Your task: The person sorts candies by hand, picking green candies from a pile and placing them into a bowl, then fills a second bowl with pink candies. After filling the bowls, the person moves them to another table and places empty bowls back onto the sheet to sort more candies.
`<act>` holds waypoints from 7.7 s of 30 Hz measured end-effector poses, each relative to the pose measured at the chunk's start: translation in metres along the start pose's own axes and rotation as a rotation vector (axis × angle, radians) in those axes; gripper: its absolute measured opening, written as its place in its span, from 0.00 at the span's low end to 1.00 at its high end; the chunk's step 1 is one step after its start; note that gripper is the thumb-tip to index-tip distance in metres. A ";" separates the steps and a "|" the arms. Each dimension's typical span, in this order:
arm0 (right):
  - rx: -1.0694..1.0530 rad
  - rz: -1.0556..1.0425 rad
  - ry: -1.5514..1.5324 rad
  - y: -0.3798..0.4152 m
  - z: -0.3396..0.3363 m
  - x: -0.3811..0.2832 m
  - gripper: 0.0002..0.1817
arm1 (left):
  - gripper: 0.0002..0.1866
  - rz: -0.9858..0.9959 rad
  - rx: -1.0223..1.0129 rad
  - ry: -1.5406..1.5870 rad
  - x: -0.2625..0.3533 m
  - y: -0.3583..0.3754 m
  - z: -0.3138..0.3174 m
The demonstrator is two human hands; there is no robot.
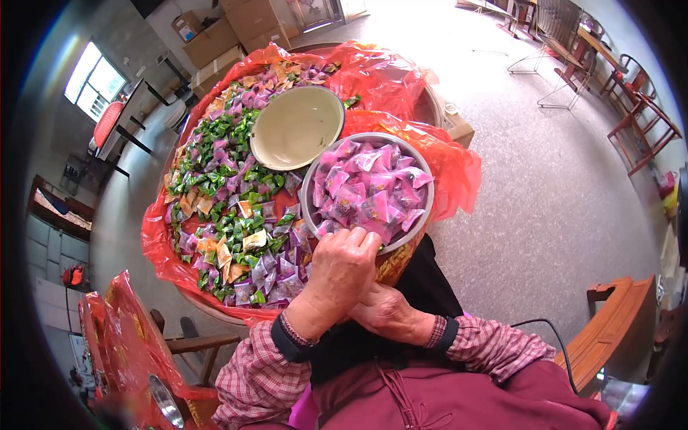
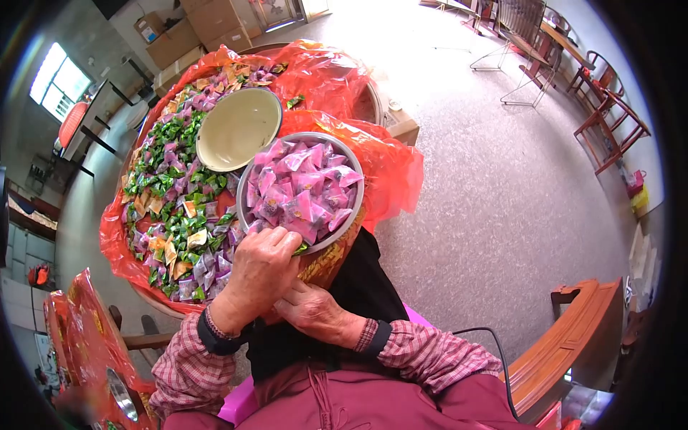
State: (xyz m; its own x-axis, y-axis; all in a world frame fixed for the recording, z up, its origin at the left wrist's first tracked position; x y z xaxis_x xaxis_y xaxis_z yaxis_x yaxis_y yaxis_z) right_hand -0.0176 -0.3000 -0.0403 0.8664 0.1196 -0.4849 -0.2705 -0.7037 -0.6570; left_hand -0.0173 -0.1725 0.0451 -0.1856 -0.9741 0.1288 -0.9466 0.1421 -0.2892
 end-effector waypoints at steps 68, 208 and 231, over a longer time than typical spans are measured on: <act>-0.099 0.050 0.103 -0.006 0.001 -0.001 0.25 | 0.18 -0.533 0.201 0.373 -0.080 0.083 -0.076; -0.139 0.082 0.111 -0.017 -0.001 -0.008 0.25 | 0.12 -0.886 -0.064 -0.342 -0.326 0.200 -0.066; -0.138 0.081 0.129 -0.009 -0.001 -0.004 0.25 | 0.14 -0.534 0.232 0.551 -0.155 0.057 -0.065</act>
State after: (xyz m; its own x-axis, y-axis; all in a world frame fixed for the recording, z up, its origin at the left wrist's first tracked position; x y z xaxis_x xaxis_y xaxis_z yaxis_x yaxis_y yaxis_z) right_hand -0.0187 -0.2948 -0.0321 0.8929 -0.0256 -0.4495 -0.2894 -0.7975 -0.5294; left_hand -0.0600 -0.0020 0.0699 0.1169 -0.6647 0.7379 -0.8767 -0.4181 -0.2378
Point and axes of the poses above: each hand's wrist, its own y-axis away from the middle knuckle, its own z-axis out of the palm, x = y × z, the point moved 2 cm from there along -y, towards the middle knuckle, and after that the axes turned 1 degree about y, right-handed, at the moved point
